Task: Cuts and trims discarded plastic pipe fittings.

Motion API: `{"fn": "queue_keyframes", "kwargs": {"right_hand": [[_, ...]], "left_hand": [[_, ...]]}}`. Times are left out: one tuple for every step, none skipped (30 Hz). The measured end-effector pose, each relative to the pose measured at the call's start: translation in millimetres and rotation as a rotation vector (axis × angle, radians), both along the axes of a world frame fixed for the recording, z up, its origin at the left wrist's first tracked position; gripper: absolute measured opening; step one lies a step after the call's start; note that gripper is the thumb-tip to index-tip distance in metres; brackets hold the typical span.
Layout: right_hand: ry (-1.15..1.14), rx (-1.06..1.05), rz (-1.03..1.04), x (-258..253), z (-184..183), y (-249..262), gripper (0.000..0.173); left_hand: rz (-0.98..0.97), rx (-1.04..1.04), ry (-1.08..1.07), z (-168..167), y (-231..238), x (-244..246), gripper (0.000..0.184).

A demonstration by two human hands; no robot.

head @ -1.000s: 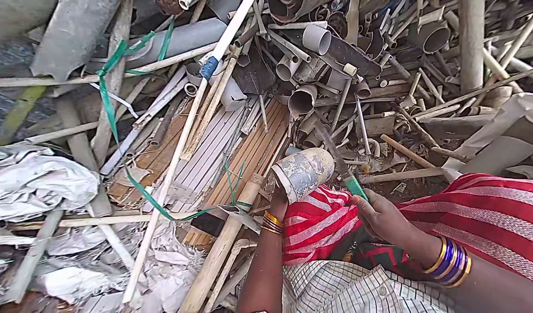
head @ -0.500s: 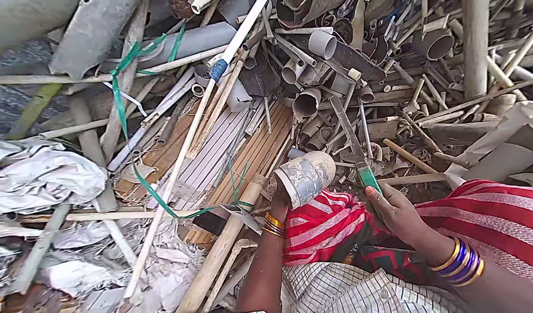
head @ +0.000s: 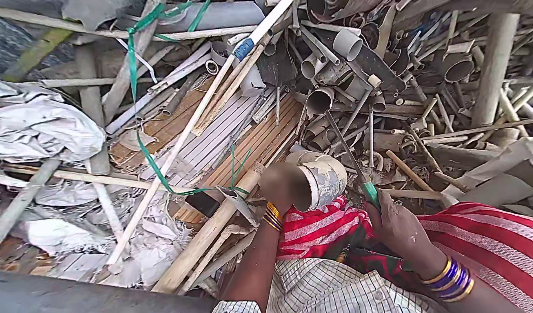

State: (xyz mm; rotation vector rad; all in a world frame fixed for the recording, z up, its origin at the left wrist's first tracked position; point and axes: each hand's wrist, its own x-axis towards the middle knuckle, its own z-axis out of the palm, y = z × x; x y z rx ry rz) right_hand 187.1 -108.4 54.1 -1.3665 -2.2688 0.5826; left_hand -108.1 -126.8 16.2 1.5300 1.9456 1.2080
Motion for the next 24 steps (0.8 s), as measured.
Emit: {"fn": "queue_keyframes", "kwargs": {"right_hand": [[0.146,0.234,0.006,1,-2,-3,0.045],[0.260,0.407,0.036,1,1,-5,0.048],[0.340,0.518,0.082,1,6,-8,0.049],[0.373,0.577,0.129,0,9,-11,0.048],[0.353,0.585,0.168,0,9,-15,0.048],[0.274,0.552,0.189,0,6,-19,0.046],[0.128,0.458,0.191,1,5,-22,0.044],[-0.083,0.241,0.176,3,8,-24,0.043],[-0.280,-0.035,0.137,4,19,-20,0.042],[-0.335,-0.080,0.077,7,20,-15,0.042],[-0.308,0.026,0.033,13,22,-11,0.043],[-0.233,0.188,0.010,21,24,-9,0.046],[-0.143,0.334,0.003,26,30,-11,0.050],[-0.061,0.462,0.011,29,37,-15,0.054],[0.005,0.571,0.040,31,43,-19,0.056],[0.051,0.646,0.078,32,47,-25,0.058],[0.055,0.673,0.114,33,46,-31,0.060],[0.012,0.671,0.142,34,41,-36,0.058],[-0.068,0.646,0.157,35,34,-38,0.053],[-0.170,0.548,0.166,35,29,-38,0.051],[-0.278,0.403,0.153,35,27,-37,0.051],[-0.330,0.353,0.129,37,25,-35,0.051],[-0.331,0.373,0.116,38,28,-33,0.050],[-0.281,0.425,0.116,39,34,-34,0.049]], "left_hand": [[-0.002,-0.005,0.012,6,-3,5,0.029],[0.002,-0.024,0.021,10,-4,8,0.029],[0.002,-0.048,0.024,11,-3,8,0.029],[-0.007,-0.065,0.032,9,-2,6,0.030],[-0.022,-0.072,0.049,6,0,3,0.032],[-0.039,-0.075,0.064,3,1,1,0.034],[-0.053,-0.075,0.084,-1,3,-2,0.034],[-0.067,-0.078,0.098,-3,4,-3,0.034],[-0.081,-0.086,0.108,-4,4,-3,0.033],[-0.098,-0.084,0.121,-3,4,-3,0.033],[-0.115,-0.094,0.135,0,4,-2,0.033],[-0.131,-0.122,0.147,4,3,-1,0.034],[-0.143,-0.162,0.162,6,1,0,0.034],[-0.146,-0.183,0.176,8,0,1,0.033],[-0.149,-0.207,0.189,11,-1,2,0.033],[-0.159,-0.227,0.198,15,-2,4,0.033],[-0.170,-0.225,0.218,17,-3,5,0.033],[-0.188,-0.224,0.253,18,-3,6,0.034],[-0.207,-0.221,0.283,18,-3,6,0.034],[-0.221,-0.226,0.305,18,-3,6,0.034],[-0.227,-0.220,0.321,18,-3,7,0.034],[-0.238,-0.223,0.324,19,-2,7,0.035],[-0.242,-0.237,0.324,22,-1,8,0.037],[-0.246,-0.265,0.309,25,-1,8,0.038]]}}
